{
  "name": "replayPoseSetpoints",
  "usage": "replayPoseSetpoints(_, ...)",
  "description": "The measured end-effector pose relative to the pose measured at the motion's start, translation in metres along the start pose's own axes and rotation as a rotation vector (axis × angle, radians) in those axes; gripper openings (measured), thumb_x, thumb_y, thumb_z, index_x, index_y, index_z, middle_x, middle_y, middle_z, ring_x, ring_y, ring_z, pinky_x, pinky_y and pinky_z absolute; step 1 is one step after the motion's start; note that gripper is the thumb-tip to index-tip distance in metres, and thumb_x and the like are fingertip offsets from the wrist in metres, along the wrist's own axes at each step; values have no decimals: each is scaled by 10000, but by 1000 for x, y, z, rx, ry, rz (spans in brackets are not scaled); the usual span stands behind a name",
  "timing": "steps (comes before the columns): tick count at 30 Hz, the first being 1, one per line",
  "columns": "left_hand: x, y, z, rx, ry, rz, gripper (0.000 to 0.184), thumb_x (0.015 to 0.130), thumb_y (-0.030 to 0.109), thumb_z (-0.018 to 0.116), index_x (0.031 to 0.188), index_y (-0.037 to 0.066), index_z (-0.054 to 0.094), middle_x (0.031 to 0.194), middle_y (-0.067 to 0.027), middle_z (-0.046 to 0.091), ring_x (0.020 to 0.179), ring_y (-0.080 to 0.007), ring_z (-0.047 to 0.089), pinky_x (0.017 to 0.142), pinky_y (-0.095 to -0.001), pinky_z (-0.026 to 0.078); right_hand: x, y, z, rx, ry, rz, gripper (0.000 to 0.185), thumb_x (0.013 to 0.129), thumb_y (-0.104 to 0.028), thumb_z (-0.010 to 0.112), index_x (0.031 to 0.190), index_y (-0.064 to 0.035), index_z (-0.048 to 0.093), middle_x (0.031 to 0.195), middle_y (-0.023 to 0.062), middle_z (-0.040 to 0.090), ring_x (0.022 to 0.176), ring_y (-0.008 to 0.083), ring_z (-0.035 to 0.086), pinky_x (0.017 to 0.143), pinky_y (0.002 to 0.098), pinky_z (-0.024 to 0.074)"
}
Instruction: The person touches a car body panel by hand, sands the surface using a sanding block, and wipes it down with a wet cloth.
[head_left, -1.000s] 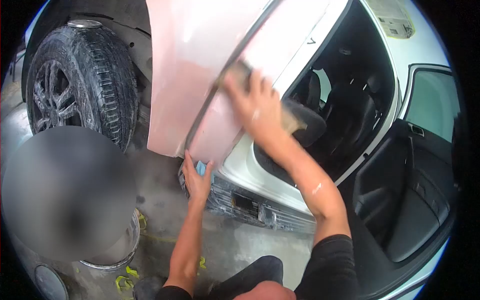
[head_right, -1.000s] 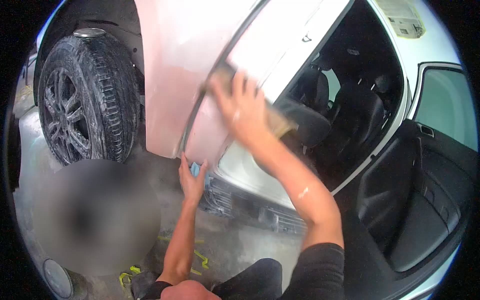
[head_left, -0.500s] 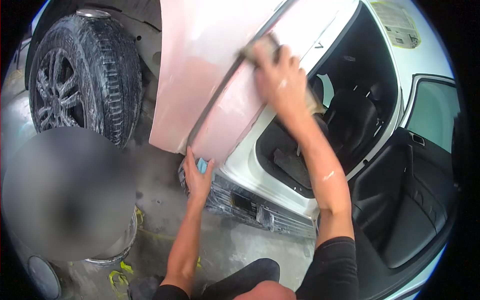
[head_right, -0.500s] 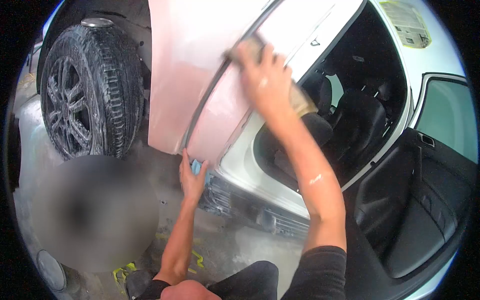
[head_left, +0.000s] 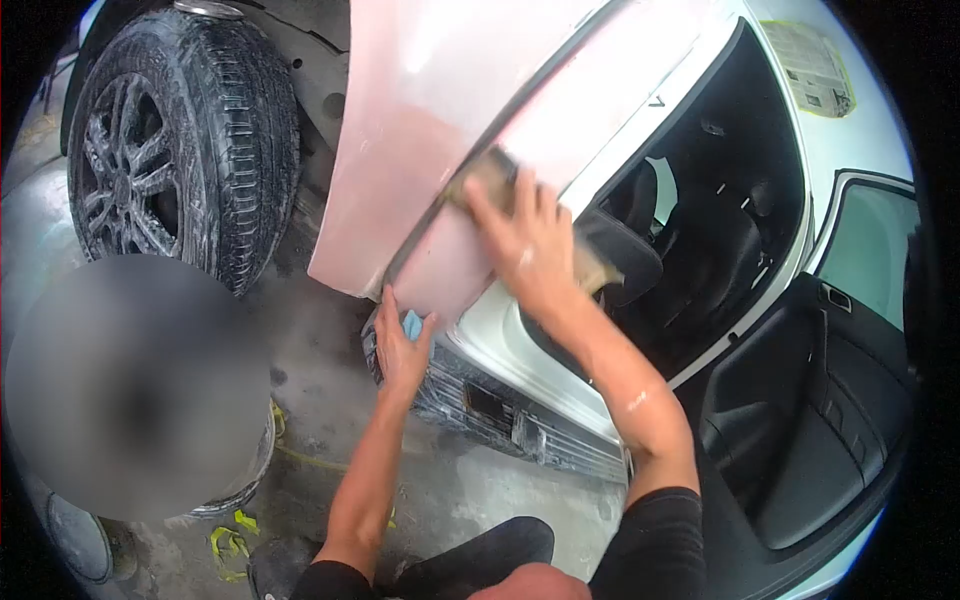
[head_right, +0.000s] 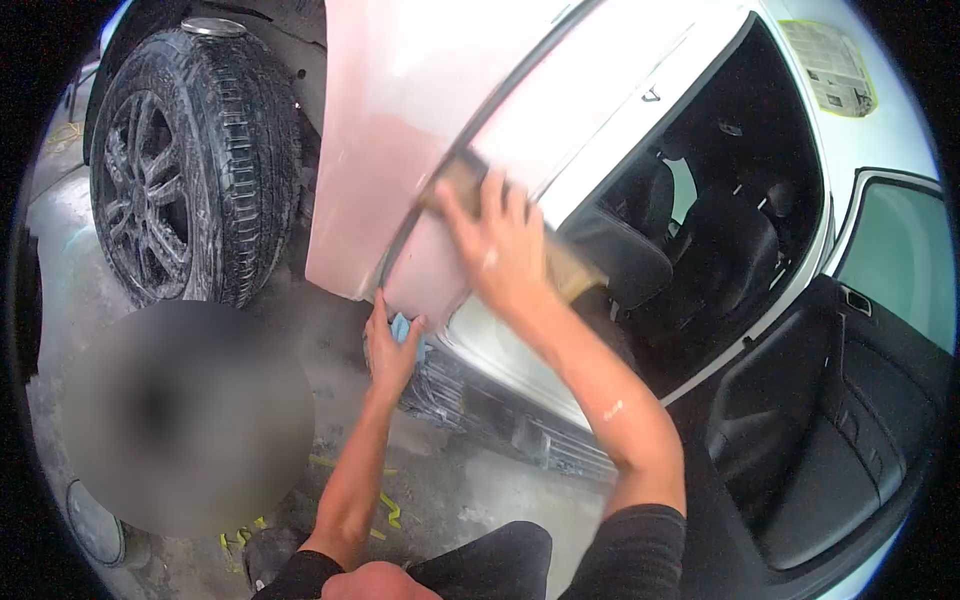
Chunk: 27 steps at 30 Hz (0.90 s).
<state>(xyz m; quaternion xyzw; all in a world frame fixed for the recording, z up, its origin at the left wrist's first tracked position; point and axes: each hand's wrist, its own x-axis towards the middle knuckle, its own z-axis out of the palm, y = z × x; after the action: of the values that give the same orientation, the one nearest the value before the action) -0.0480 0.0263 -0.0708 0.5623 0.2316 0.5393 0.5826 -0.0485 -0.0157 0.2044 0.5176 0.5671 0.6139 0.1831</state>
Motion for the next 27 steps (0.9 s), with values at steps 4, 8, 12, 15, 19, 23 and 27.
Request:
replayPoseSetpoints(4, -5, 8, -5, -12, -28, -62, 994, 961, 343, 834, 1703, -10, 276, 1574, -352, 470, 1466, -501, 454, 1198, -538, 425, 14, 5, -14, 110, -96, 27, 725, 855, -127, 755, 1542, -306, 607, 1405, 316, 535, 1042, 406, 592, 763, 504, 488)
replayPoseSetpoints(8, -7, 7, -2, 2, 0, -11, 984, 964, 339, 828, 1704, -5, 278, 1560, -361, 480, 1449, -510, 467, 1192, -544, 427, 8, -5, -14, 104, -119, 127, 623, 938, -109, 650, 1541, -256, 604, 1431, 348, 529, 1058, 425, 584, 754, 520, 470)
replayPoseSetpoints(12, -1, 6, -8, 6, -14, -16, 978, 966, 334, 824, 1705, -1, 279, 1548, -368, 485, 1434, -513, 483, 1192, -545, 425, 3, -2, -9, 49, -42, 72, 598, 952, -137, 647, 1538, -244, 590, 1377, 331, 544, 1038, 423, 587, 743, 525, 473)
replayPoseSetpoints(15, -9, 1, -3, -8, -12, -24, 974, 966, 335, 823, 1707, 6, 284, 1541, -374, 482, 1429, -512, 489, 1189, -542, 427, 38, 10, -20, 21, -74, 189, 579, 955, -178, 675, 1524, -237, 583, 1284, 297, 549, 1040, 427, 589, 756, 533, 488)
replayPoseSetpoints(19, -1, 1, -5, 2, -3, 17, 969, 966, 337, 825, 1709, 19, 290, 1530, -375, 482, 1426, -512, 492, 1182, -536, 433, -5, -13, -13, 49, -55, 95, 623, 938, -169, 693, 1545, -255, 585, 1329, 290, 529, 1052, 434, 587, 776, 534, 493)
replayPoseSetpoints(23, -4, 1, -6, 11, -6, -17, 968, 964, 378, 826, 1699, 10, 316, 1524, -352, 510, 1414, -489, 514, 1174, -532, 443, 25, 5, -17, 63, -80, 105, 633, 940, -157, 683, 1557, -253, 578, 1379, 329, 538, 1057, 450, 592, 743, 535, 500)
replayPoseSetpoints(27, -6, -2, -2, 59, 32, 6, 967, 957, 435, 832, 1686, 8, 360, 1508, -311, 564, 1390, -448, 561, 1150, -530, 468, 10, -13, -15, -3, -90, 212, 623, 951, -125, 640, 1562, -229, 572, 1371, 346, 546, 1024, 426, 582, 767, 523, 483)
